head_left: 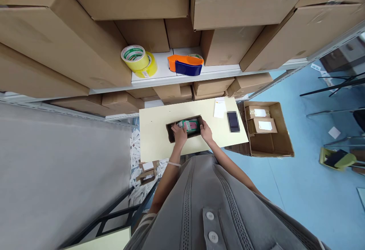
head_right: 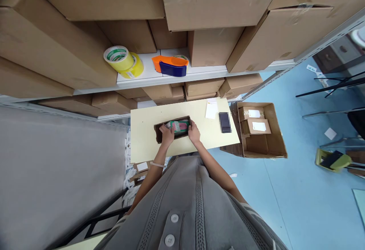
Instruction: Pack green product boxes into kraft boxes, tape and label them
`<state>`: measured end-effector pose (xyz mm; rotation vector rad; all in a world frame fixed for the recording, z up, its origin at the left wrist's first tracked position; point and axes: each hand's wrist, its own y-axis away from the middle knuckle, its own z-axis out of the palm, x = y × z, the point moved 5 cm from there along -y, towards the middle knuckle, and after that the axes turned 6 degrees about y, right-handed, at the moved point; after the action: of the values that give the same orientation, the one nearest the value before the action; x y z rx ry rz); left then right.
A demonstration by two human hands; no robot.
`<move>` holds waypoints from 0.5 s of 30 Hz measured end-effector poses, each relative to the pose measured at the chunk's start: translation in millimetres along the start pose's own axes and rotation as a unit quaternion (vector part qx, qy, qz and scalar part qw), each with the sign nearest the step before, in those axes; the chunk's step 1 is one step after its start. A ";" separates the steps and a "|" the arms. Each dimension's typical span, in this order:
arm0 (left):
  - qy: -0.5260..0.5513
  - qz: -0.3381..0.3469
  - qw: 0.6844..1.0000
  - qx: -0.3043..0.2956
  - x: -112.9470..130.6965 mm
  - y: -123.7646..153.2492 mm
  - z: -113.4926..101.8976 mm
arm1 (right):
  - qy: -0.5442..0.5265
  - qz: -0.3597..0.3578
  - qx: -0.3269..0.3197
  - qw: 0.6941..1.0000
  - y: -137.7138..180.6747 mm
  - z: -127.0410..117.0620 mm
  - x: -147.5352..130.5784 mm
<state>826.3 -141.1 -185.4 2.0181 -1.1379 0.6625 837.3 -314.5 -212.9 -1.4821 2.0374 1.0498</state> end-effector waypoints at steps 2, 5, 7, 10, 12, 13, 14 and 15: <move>-0.072 -0.032 0.996 -0.030 -1.9 -3.8 -3.4 | 0.005 0.006 -0.003 1.000 -0.5 -0.5 -0.1; -0.163 -0.047 0.984 -0.056 -5.1 -9.0 -10.9 | 0.014 0.015 -0.009 1.000 -0.9 -0.6 -0.8; -0.180 -0.054 0.980 -0.060 -7.1 -13.7 -15.2 | 0.021 0.019 -0.012 1.000 -1.4 -0.4 -1.3; -0.187 -0.072 0.978 -0.062 -8.0 -24.9 -18.5 | 0.026 0.021 -0.011 0.999 -3.0 -0.1 -1.6; -0.190 -0.078 0.977 -0.063 -6.6 -34.7 -19.0 | 0.028 0.020 -0.012 0.999 -4.3 0.2 -1.9; -0.191 -0.077 0.977 -0.062 -5.7 -39.7 -19.3 | 0.030 0.019 -0.012 0.999 -5.0 0.2 -2.3; -0.190 -0.076 0.977 -0.061 -4.8 -44.3 -19.6 | 0.032 0.017 -0.013 0.999 -5.6 0.1 -2.8; -0.190 -0.072 0.977 -0.059 -4.0 -48.4 -20.1 | 0.034 0.016 -0.013 0.999 -6.1 -0.2 -3.5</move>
<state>864.9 -106.1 -192.1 2.1529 -1.1978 0.1328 844.3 -313.3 -212.4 -1.5230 2.1083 1.0564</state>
